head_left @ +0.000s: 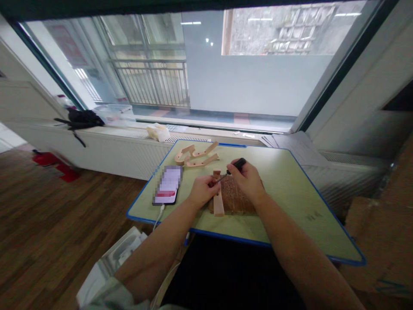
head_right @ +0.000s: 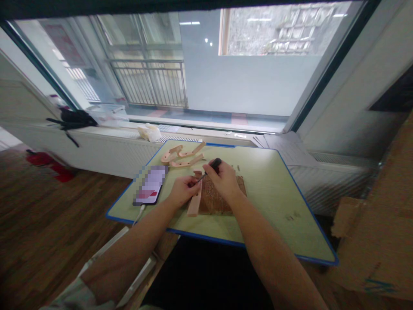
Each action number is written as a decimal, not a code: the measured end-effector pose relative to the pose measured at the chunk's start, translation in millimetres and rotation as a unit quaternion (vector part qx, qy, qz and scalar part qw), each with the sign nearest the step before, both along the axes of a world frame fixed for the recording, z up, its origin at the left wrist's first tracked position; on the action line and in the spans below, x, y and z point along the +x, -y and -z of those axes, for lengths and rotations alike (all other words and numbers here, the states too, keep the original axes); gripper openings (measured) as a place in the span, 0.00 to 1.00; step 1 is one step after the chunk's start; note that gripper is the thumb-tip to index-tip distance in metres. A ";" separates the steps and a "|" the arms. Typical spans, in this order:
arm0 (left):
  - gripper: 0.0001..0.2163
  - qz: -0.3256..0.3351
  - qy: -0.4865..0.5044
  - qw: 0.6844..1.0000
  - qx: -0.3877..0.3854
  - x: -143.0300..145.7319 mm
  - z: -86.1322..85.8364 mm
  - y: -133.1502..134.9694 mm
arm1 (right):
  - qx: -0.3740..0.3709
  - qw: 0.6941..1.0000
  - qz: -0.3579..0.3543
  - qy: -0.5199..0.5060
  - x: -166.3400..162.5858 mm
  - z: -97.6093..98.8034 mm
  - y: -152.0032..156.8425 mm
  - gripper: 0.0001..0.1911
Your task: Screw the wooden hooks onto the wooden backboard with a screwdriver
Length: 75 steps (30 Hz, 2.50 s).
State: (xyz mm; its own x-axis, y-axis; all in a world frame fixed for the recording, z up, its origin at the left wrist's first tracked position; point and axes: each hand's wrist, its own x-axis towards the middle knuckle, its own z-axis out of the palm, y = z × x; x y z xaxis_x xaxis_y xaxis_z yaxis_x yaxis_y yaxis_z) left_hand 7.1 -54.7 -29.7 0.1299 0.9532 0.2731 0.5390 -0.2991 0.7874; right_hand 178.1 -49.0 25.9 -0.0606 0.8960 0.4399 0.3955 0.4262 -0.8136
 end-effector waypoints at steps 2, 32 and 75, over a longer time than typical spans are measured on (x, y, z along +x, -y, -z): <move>0.10 -0.002 0.000 1.000 0.005 0.5 1.0 -0.7 | -0.004 1.000 0.001 0.002 0.9 1.1 -3.0 0.16; 0.10 0.007 0.045 0.999 -0.012 4.7 6.1 -6.4 | 0.111 0.887 -0.144 0.424 2.1 -95.3 -7.9 0.20; 0.11 0.022 0.003 1.000 0.007 4.6 1.4 -6.8 | 0.101 0.854 -0.129 0.494 -28.7 -99.1 -5.9 0.18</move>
